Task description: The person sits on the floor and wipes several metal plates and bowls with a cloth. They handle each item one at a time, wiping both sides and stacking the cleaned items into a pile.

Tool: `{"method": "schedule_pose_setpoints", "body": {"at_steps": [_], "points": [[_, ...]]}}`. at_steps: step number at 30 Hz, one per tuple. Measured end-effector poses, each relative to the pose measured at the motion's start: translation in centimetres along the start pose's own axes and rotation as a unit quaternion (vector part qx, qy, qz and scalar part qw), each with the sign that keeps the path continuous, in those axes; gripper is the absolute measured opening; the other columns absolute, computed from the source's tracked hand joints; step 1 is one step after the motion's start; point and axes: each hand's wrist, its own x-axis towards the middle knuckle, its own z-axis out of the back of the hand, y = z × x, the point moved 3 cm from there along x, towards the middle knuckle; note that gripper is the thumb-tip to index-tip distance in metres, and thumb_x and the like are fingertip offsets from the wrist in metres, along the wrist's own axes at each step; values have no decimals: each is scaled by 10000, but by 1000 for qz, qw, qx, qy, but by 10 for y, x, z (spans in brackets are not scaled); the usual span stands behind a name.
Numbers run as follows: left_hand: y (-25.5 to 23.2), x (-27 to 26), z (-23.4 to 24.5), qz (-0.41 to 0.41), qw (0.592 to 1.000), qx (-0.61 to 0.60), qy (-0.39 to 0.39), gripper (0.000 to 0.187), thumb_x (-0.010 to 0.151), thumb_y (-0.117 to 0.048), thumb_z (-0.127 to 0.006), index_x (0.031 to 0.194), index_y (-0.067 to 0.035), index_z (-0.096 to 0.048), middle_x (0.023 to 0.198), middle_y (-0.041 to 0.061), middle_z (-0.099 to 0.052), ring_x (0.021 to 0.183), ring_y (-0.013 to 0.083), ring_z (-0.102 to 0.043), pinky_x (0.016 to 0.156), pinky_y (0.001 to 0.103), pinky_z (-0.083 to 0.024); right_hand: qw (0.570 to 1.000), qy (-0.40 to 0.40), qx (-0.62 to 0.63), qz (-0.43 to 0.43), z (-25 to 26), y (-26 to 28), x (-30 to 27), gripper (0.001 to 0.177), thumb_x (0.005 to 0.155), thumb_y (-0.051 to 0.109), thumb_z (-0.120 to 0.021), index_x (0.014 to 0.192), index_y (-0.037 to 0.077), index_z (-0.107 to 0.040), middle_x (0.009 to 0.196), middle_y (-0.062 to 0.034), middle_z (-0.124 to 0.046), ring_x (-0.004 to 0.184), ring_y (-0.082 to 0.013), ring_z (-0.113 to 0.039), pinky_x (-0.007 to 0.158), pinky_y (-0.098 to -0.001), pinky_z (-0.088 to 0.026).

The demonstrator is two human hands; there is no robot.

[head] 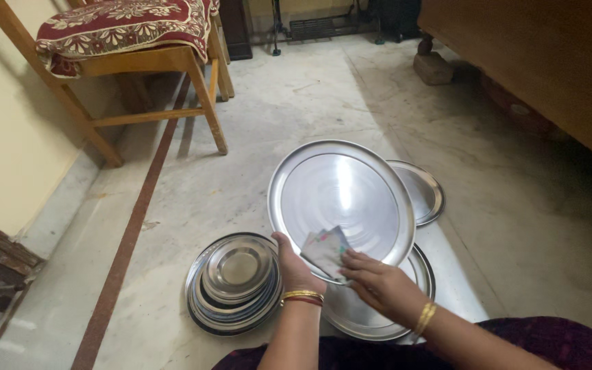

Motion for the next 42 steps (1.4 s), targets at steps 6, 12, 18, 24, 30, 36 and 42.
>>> {"method": "schedule_pose_setpoints", "body": {"at_steps": [6,12,18,24,30,36,42], "points": [[24,-6,-3,-47,991,41,122,831,908,-753,-457,1322,-43,-576,1194,121,-636,1104,238,-639,969,384,-539,994,-69,32,-79,-13,40,61,285,947,117,-637,1224,58,-606,1422,-166,-583,1255,-339,-603,1036,-398,-514],[10,-19,-14,-12,995,-23,93,768,908,-727,-430,1322,-88,-526,1185,79,-641,1145,238,-607,1009,402,-506,998,30,-15,-43,-7,39,73,564,883,69,-573,1443,134,-556,1382,-104,-624,1270,-312,-567,1119,-439,-392],[-18,-27,-25,-40,996,-27,72,777,964,-623,-364,1500,-64,-436,1492,167,-551,1360,369,-521,1122,522,-390,988,57,-128,-64,17,22,20,504,862,31,-547,1265,277,-723,1388,57,-657,1318,-146,-578,1181,-491,-322],[-21,-41,-34,-30,988,-30,149,771,951,-581,-419,1538,-82,-379,1572,161,-458,1425,386,-444,1165,547,-347,927,-21,-331,-176,48,-53,-2,529,924,262,-528,1436,131,-525,1501,-43,-509,1429,-181,-418,1202,-532,-220],[-1,-47,-39,43,989,24,140,754,941,-559,-469,1524,-87,-395,1548,185,-500,1399,385,-498,1152,535,-394,900,-89,-318,-283,56,-136,51,549,1065,324,-365,1547,62,-387,1664,-177,-284,1557,-328,-218,1233,-524,-150],[10,-44,-34,54,974,65,210,823,920,-602,-565,1493,-22,-451,1448,196,-579,1332,366,-554,1139,519,-427,893,-102,-290,-329,33,-121,109,736,1030,492,-332,1586,21,-227,1673,-193,-136,1540,-345,-127,1216,-491,-130],[18,-42,-32,30,976,130,171,856,876,-673,-527,1490,-82,-450,1477,115,-577,1363,295,-546,1134,463,-437,951,-61,-245,-176,-2,-37,124,719,1035,422,-404,1581,-27,-276,1666,-217,-210,1562,-319,-175,1250,-476,-161]]}}
